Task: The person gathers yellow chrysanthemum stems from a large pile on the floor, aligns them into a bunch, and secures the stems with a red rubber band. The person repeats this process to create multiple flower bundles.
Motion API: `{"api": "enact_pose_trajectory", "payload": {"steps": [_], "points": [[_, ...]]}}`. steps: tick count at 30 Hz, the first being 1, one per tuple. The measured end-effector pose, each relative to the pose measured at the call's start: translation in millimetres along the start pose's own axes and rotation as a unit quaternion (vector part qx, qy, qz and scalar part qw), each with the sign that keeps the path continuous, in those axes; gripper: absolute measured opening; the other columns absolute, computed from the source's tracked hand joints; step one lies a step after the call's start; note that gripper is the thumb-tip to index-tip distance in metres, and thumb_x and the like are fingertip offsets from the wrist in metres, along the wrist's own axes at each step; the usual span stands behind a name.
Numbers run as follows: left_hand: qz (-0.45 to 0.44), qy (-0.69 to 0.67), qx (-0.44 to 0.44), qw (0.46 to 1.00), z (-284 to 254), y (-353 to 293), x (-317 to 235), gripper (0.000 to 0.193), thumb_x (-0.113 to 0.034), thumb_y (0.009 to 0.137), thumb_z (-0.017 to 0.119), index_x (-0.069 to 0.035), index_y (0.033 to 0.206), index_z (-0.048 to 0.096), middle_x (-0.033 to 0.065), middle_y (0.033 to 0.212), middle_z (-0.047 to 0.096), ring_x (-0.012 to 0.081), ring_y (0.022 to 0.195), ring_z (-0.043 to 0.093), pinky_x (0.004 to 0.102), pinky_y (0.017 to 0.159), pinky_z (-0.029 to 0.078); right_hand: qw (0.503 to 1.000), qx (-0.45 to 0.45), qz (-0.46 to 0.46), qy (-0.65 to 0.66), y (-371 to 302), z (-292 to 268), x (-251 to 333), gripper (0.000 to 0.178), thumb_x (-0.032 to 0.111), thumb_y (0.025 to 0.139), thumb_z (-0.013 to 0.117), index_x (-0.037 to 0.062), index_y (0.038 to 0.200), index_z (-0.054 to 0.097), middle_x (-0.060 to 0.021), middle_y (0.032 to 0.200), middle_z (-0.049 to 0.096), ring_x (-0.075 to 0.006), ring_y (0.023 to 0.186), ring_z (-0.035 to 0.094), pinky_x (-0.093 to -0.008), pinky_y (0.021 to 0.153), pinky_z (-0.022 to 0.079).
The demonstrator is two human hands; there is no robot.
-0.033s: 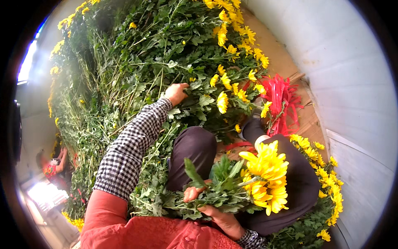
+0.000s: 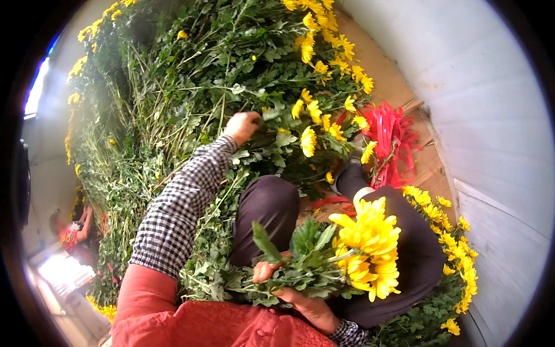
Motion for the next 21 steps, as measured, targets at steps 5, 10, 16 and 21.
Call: {"api": "enact_pose_trajectory", "payload": {"steps": [5,10,16,21], "points": [[0.091,-0.059,-0.206,0.973,-57.8,-29.6,13.3,0.023,-0.013,0.080,0.065,-0.009,0.103,0.065,0.0128,0.090,0.066,0.0271,0.082,0.064,0.0372,0.073,0.050,1.000,0.004,0.010,0.022,4.2,-1.3,1.5,0.041,0.015,0.080,0.072,0.0141,0.115,0.051,-0.0045,0.093,0.058,-0.0199,0.090,0.056,-0.0421,0.094,0.036],[0.026,-0.147,0.003,0.989,-13.6,-68.2,35.8,0.029,-0.013,0.080,0.062,-0.005,0.109,0.060,0.0182,0.095,0.066,0.0302,0.087,0.064,0.0360,0.079,0.049,1.000,0.019,0.006,0.022,4.2,1.0,3.4,0.042,0.014,0.079,0.073,0.0144,0.114,0.051,-0.0037,0.093,0.057,-0.0197,0.090,0.056,-0.0425,0.096,0.036],[-0.012,0.043,0.016,0.999,39.0,-69.4,24.3,0.062,-0.033,0.066,0.079,-0.006,0.118,0.059,0.0173,0.108,0.063,0.0307,0.099,0.061,0.0398,0.086,0.048,0.997,0.051,-0.022,0.050,2.6,-1.7,0.1,0.040,0.005,0.083,0.066,0.0093,0.118,0.049,-0.0096,0.100,0.057,-0.0235,0.101,0.052,-0.0421,0.093,0.041],[-0.027,-0.025,0.018,0.999,-7.1,-79.2,1.5,0.054,-0.028,0.069,0.076,-0.005,0.115,0.060,0.0189,0.114,0.059,0.0306,0.105,0.057,0.0391,0.089,0.045,0.999,-0.010,-0.030,0.030,0.4,-6.5,-5.0,0.038,0.009,0.078,0.066,0.0082,0.113,0.052,-0.0066,0.094,0.056,-0.0216,0.092,0.053,-0.0417,0.092,0.038]]}}
Point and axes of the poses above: each hand's wrist, its own y-axis towards the middle knuckle, its own z-axis out of the palm, x = y × z, the point moved 8 cm from there along y, towards the middle knuckle
